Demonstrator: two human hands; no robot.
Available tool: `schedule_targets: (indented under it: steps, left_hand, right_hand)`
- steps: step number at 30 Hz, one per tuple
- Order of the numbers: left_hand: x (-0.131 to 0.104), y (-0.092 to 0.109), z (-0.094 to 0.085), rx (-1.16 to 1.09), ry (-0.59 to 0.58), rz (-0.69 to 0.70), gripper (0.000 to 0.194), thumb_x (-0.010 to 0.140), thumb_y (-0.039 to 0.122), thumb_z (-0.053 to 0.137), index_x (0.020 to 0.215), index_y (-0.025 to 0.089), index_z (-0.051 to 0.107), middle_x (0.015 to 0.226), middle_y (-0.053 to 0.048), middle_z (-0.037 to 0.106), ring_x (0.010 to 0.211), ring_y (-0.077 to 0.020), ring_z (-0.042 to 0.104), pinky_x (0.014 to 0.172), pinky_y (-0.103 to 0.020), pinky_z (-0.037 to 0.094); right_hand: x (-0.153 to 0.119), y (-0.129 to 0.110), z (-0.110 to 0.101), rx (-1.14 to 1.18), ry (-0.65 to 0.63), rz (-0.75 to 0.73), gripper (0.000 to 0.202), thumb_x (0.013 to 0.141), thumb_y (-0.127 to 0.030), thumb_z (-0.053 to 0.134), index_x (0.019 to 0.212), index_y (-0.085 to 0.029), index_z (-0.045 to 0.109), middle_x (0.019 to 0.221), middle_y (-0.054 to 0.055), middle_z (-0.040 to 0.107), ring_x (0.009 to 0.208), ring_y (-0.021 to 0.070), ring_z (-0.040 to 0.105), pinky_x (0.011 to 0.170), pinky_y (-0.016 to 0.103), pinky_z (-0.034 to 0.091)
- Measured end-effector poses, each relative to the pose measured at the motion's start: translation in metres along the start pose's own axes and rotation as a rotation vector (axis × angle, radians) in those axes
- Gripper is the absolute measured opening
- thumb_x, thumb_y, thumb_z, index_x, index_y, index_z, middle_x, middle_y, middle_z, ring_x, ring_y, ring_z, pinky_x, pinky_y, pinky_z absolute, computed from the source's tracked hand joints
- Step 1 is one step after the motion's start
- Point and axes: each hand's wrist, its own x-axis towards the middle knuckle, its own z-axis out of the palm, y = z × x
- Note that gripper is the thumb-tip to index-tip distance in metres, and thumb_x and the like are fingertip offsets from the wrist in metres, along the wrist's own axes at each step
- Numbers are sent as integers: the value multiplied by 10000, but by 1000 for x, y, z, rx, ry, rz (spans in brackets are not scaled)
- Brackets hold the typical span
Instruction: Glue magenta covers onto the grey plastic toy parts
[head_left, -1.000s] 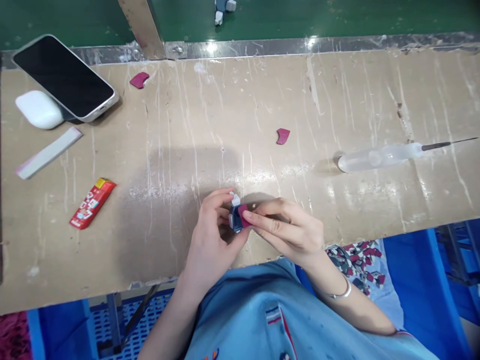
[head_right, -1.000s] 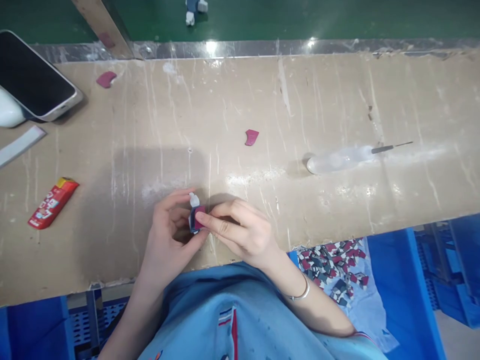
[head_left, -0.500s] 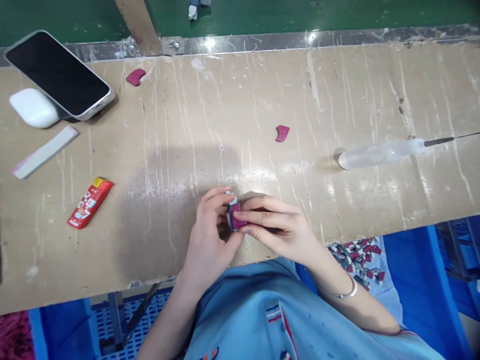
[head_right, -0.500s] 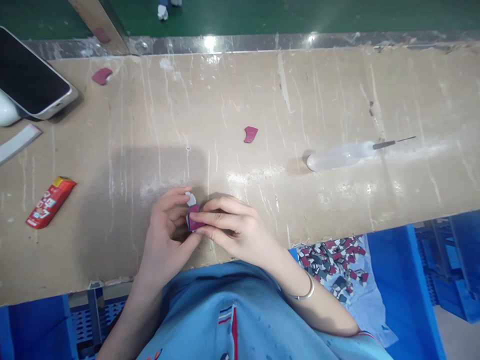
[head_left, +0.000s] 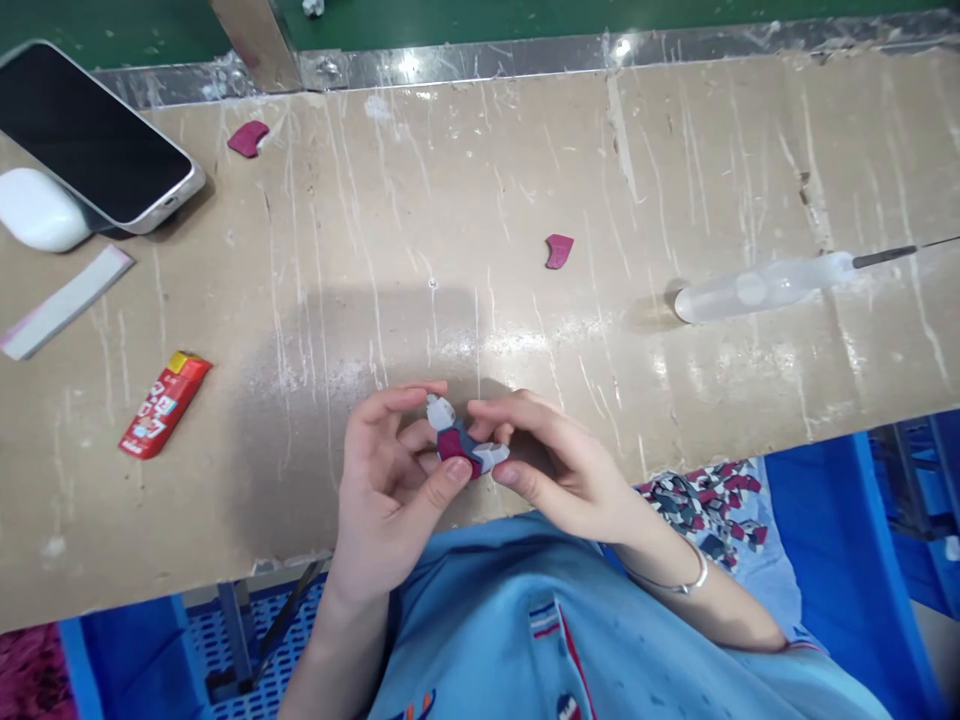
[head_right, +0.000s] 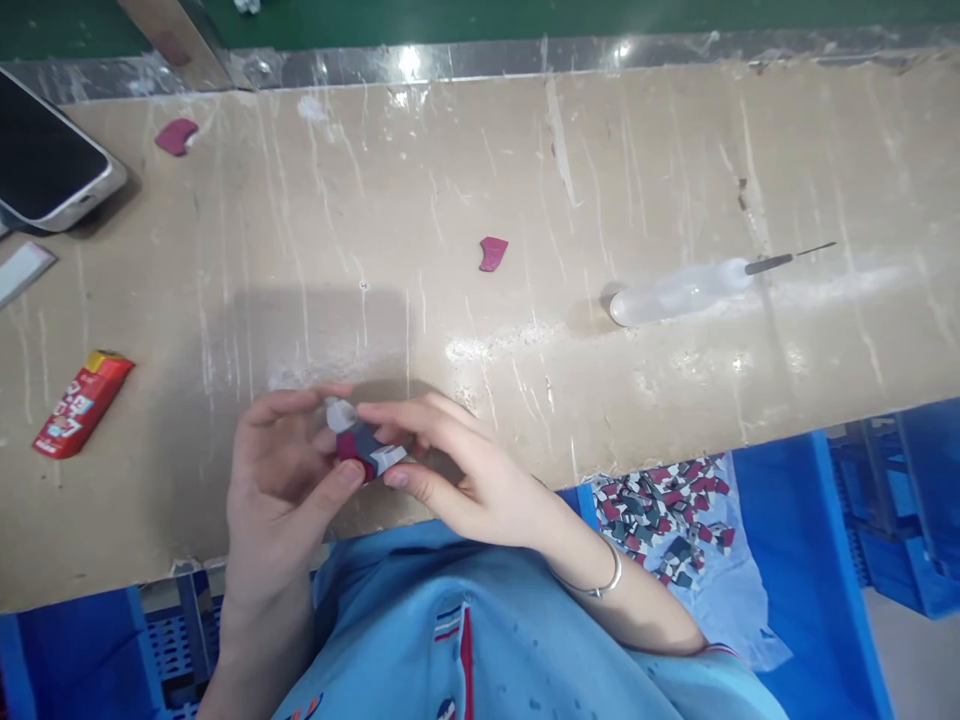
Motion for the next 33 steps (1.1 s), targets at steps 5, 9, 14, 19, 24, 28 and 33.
schedule_targets:
  steps: [5, 9, 14, 19, 24, 28, 33]
  left_hand:
    - [1, 3, -3, -20, -5, -49, 350, 982, 235, 874, 1266, 392, 743, 1347, 31, 729, 882, -53, 788, 744, -131, 678]
    - [1, 2, -6, 39, -32, -75, 343, 977, 315, 885, 1287, 373, 750, 1399, -13, 735, 906, -84, 804, 749, -159, 693]
    - [0, -1, -4, 161, 22, -26, 389, 928, 363, 933, 1275, 319, 763, 1384, -57, 741, 898, -128, 820, 731, -198, 707]
    - [-2, -4, -3, 166, 55, -2, 391, 937, 314, 925, 1303, 330, 788, 1370, -51, 748, 883, -116, 813, 728, -190, 699]
    - [-1, -7, -5, 150, 66, -25, 395, 934, 301, 926, 1307, 311, 797, 1313, -54, 768, 894, -124, 812, 751, -203, 707]
    - [0, -4, -6, 131, 62, -38, 348, 970, 278, 888, 1302, 336, 799, 1310, -36, 794, 907, -116, 812, 734, -175, 688]
    - [-2, 2, -7, 91, 0, -113, 337, 1000, 368, 859, 1332, 362, 799, 1470, -44, 767, 1035, -149, 833, 855, -224, 708]
  right_hand:
    - [1, 6, 7, -43, 101, -57, 108, 1118, -272, 683, 1167, -219, 763, 1075, 66, 821, 1007, 174, 802, 845, 280, 687]
    - [2, 7, 8, -100, 132, -83, 91, 1111, -251, 690, 1146, -210, 764, 1044, 62, 824, 956, 169, 804, 806, 282, 689]
    - [2, 6, 9, -117, 151, -93, 98, 1098, -209, 695, 1153, -228, 774, 1046, 52, 845, 964, 185, 820, 817, 309, 702]
    - [0, 8, 12, -155, 179, -95, 93, 1096, -228, 701, 1149, -221, 777, 1010, 52, 833, 898, 176, 801, 787, 296, 691]
    - [-2, 9, 15, -161, 181, -61, 95, 1095, -233, 698, 1146, -231, 778, 976, 40, 821, 831, 168, 775, 739, 290, 666]
    - [-1, 9, 16, -152, 198, -69, 71, 1097, -254, 706, 1100, -220, 768, 927, 31, 807, 798, 154, 761, 717, 267, 646]
    - [0, 10, 15, -115, 223, -46, 90, 1086, -252, 720, 1126, -225, 796, 960, 44, 822, 836, 174, 777, 738, 297, 665]
